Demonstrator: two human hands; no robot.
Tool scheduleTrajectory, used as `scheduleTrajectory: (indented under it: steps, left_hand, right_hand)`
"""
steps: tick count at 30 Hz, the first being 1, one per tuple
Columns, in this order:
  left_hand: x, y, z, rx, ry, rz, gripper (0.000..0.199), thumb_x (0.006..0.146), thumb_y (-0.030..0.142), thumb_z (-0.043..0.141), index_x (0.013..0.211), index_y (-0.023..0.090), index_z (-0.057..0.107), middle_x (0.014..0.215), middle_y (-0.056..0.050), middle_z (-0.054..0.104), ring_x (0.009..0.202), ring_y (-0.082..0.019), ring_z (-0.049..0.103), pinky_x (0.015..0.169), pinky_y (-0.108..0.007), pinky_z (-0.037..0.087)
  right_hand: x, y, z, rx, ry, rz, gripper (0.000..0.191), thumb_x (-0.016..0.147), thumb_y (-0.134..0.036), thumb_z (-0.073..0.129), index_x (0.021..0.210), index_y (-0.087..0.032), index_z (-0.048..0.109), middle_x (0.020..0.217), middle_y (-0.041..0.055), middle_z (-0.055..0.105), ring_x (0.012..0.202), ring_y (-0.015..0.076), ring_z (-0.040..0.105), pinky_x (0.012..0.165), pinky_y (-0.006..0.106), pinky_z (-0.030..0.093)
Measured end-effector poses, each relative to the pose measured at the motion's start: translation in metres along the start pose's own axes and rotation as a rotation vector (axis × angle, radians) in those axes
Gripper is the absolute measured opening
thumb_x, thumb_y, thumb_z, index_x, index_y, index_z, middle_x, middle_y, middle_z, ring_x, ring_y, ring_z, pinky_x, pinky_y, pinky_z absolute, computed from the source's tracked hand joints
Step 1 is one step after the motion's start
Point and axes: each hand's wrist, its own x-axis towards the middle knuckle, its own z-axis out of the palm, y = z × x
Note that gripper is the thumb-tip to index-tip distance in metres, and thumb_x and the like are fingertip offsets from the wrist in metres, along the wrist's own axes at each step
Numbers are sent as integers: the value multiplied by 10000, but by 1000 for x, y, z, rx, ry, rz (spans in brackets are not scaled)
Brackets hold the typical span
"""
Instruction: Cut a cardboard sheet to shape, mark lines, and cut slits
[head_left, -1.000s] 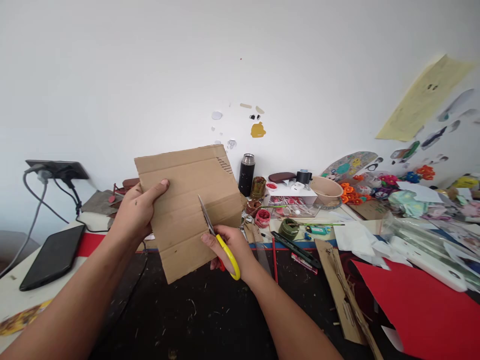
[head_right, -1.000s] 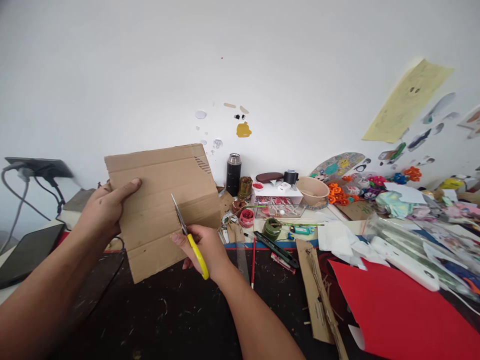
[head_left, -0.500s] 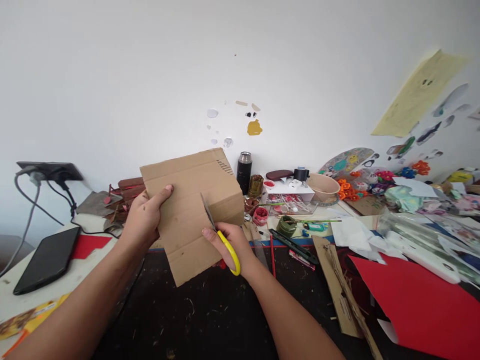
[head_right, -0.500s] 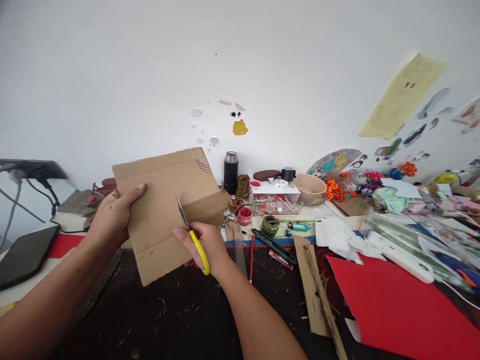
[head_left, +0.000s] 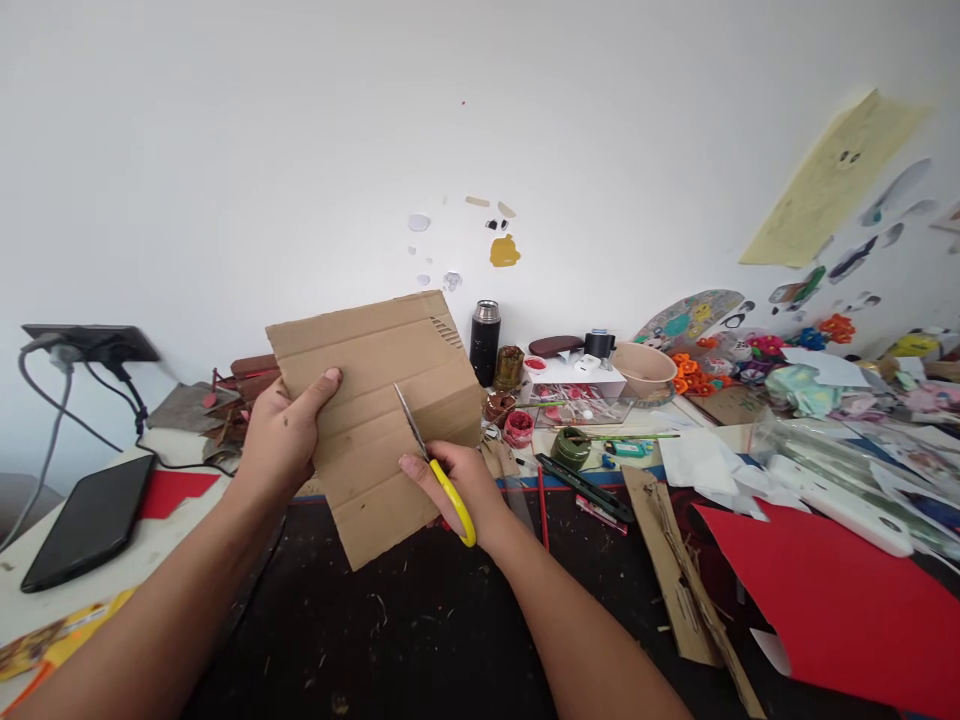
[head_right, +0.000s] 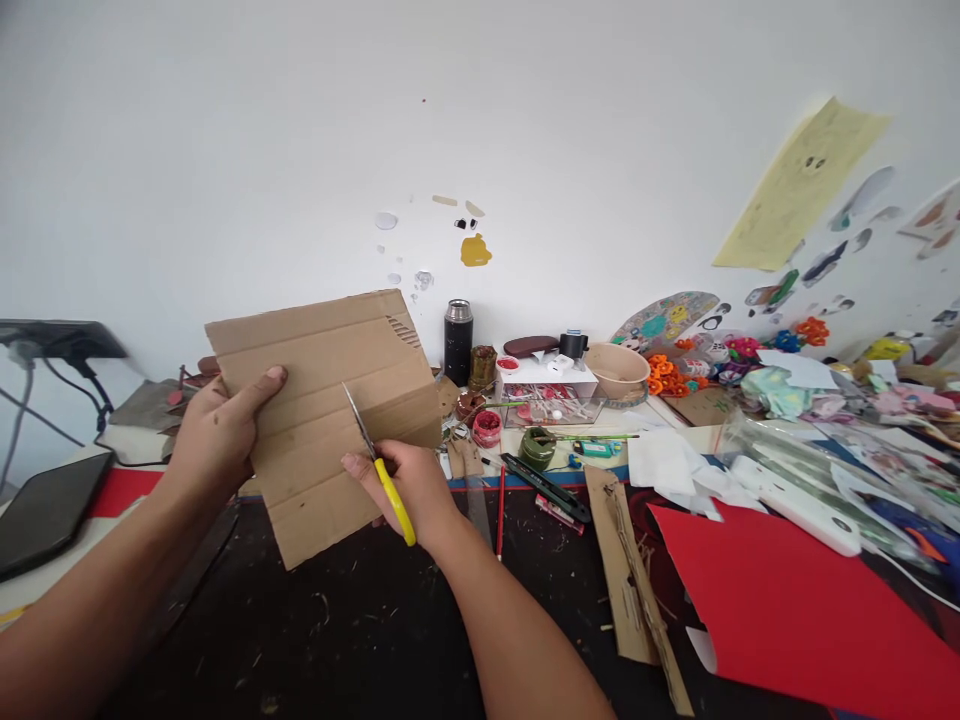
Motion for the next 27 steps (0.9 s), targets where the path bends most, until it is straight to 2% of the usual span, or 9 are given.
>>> scheduleTrajectory:
  steps: [3,7,11,14,16,20,27]
  left_hand:
    - [0,-1,1,-39,10,-42,579,531,463,1018,990,207,773,975,-113,872,918,-364,847,727,-415,717]
    - [1,-2,0,1,-8,38,597,590,497,1006,1059,196,791,1031,-107,875,937,-332,844,753,-383,711]
    - [2,-6,-2,-23,-3,-16,641,558,508,1019,1054,182,778,996,-109,873,880,-323,842,754,-410,711]
    - [3,-10,-3,1,19,76,589,628,512,994,1068,178,791,1021,-108,874,870,-293,836,748,-372,705]
    - [3,-13,-3,1,33,104,548,654,500,981,1060,181,799,1020,-103,874,871,-287,833,754,-364,702]
    - [2,-12,0,-40,43,18,534,613,455,989,1033,183,801,998,-97,872,882,-300,833,795,-394,703]
    - [-3,-7,3,-19,68,47,513,645,452,957,1047,168,812,1025,-103,872,859,-280,820,788,-375,695]
  right_hand:
    - [0,-1,0,19,-4,3,522,948,-694,732,767,-210,661,693,-6,580,645,170,539,557,257,362]
    - [0,-2,0,14,2,-16,529,944,-670,747,726,-205,622,686,-16,572,640,154,512,570,256,338]
    - [0,-1,0,-18,26,-40,510,960,-628,742,718,-197,617,676,-25,572,658,143,508,592,253,335]
    - [0,-1,-1,-18,15,-42,527,965,-621,729,683,-200,583,664,-29,572,652,139,515,587,249,346]
    - [0,-1,-2,-4,6,-27,533,961,-631,725,680,-206,571,663,-28,571,631,138,522,564,247,357]
    - [-1,-1,0,35,5,46,529,939,-695,722,738,-217,616,653,-26,558,561,145,534,481,245,368]
    - [-3,-5,2,69,-4,82,561,902,-739,742,741,-217,612,703,-8,601,526,133,535,405,227,356]
